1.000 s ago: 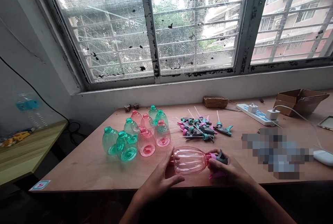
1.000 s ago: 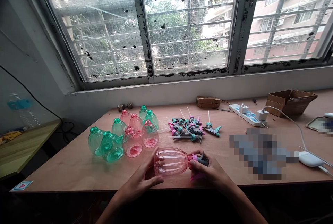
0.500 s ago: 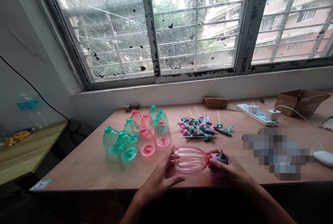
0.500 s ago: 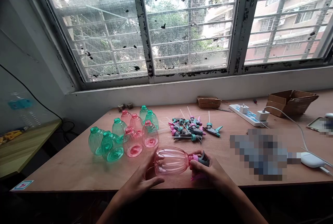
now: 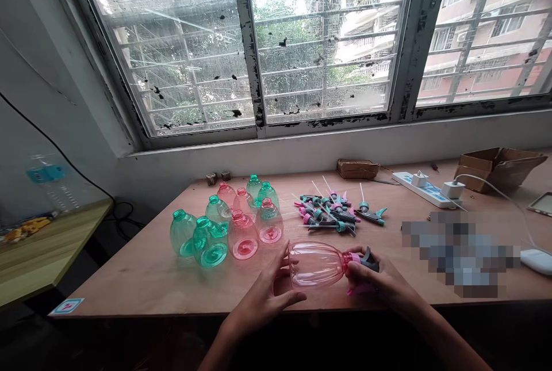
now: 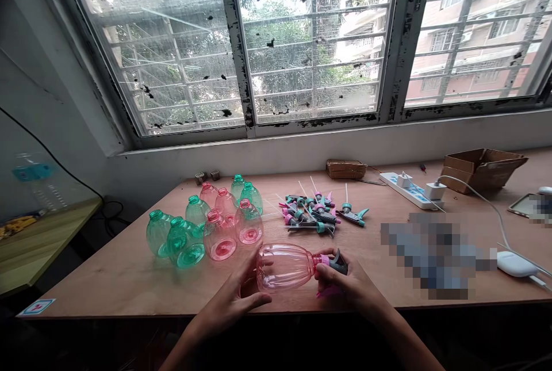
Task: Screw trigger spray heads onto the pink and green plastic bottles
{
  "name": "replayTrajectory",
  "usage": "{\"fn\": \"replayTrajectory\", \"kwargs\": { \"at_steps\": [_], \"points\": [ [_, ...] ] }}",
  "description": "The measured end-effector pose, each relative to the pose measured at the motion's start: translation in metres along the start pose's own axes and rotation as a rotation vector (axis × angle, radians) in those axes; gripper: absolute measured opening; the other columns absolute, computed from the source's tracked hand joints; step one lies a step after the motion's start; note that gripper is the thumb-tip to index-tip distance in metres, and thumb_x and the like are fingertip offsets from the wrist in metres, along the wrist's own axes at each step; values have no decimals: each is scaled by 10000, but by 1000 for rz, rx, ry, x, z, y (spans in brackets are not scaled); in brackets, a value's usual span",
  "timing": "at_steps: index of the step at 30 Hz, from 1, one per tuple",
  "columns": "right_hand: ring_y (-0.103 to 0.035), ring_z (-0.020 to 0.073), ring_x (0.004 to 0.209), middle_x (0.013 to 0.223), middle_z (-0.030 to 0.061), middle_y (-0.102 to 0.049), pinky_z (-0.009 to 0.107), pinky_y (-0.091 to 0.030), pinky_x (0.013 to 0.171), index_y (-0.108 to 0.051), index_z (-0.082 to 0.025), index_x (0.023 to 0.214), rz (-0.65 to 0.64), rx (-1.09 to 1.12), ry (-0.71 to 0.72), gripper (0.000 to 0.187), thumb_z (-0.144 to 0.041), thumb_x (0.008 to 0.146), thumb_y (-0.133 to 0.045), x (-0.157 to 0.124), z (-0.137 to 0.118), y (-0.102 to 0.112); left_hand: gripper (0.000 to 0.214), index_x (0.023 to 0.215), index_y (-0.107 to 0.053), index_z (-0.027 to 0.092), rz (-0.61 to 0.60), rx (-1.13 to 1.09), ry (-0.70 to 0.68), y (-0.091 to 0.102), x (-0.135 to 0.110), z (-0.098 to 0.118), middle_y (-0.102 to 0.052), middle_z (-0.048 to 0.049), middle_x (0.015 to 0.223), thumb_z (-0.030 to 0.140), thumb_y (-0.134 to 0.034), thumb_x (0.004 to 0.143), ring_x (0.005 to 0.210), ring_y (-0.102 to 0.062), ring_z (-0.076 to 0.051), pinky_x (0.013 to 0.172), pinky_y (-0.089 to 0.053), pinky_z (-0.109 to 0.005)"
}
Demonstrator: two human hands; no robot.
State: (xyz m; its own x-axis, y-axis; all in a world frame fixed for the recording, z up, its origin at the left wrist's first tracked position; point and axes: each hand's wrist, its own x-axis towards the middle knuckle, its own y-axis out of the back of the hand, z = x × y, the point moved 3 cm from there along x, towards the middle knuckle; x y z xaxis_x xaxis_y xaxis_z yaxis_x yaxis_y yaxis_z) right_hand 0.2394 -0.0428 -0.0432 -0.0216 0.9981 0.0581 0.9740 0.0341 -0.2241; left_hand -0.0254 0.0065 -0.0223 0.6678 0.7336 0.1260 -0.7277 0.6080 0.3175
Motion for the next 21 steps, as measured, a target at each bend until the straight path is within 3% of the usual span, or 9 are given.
{"fn": "replayTrajectory", "kwargs": {
  "at_steps": [11,16,21],
  "points": [
    [-664,197,617,704,4,-691,346,-568,639,-590,-183,993,10,-19,-5,443,-487,754,-806,-1,-2,-1,901,1559,-188,288,-14,86,9,1,-2,5,-490,-112,1482,353,-742,850,1349,-479,-299,1170,-335,-487],
    [-666,203,615,708,8,-700,352,-577,626,-611,-183,990,4,-14,-12,448,-491,738,-816,0,-3,-2,927,1567,-102,320,4,139,-45,1,-2,2,-477,-97,1488,303,-715,871,1340,-486,-269,1163,-351,-450],
    [-663,204,606,707,13,-698,364,-588,618,-617,-175,988,18,-10,-16,464,-493,723,-826,-1,-4,-3,963,1567,-111,314,-11,122,-5,2,-2,0,-494,-104,1476,335,-749,845,1341,-484,-280,1154,-364,-451]
  ]
}}
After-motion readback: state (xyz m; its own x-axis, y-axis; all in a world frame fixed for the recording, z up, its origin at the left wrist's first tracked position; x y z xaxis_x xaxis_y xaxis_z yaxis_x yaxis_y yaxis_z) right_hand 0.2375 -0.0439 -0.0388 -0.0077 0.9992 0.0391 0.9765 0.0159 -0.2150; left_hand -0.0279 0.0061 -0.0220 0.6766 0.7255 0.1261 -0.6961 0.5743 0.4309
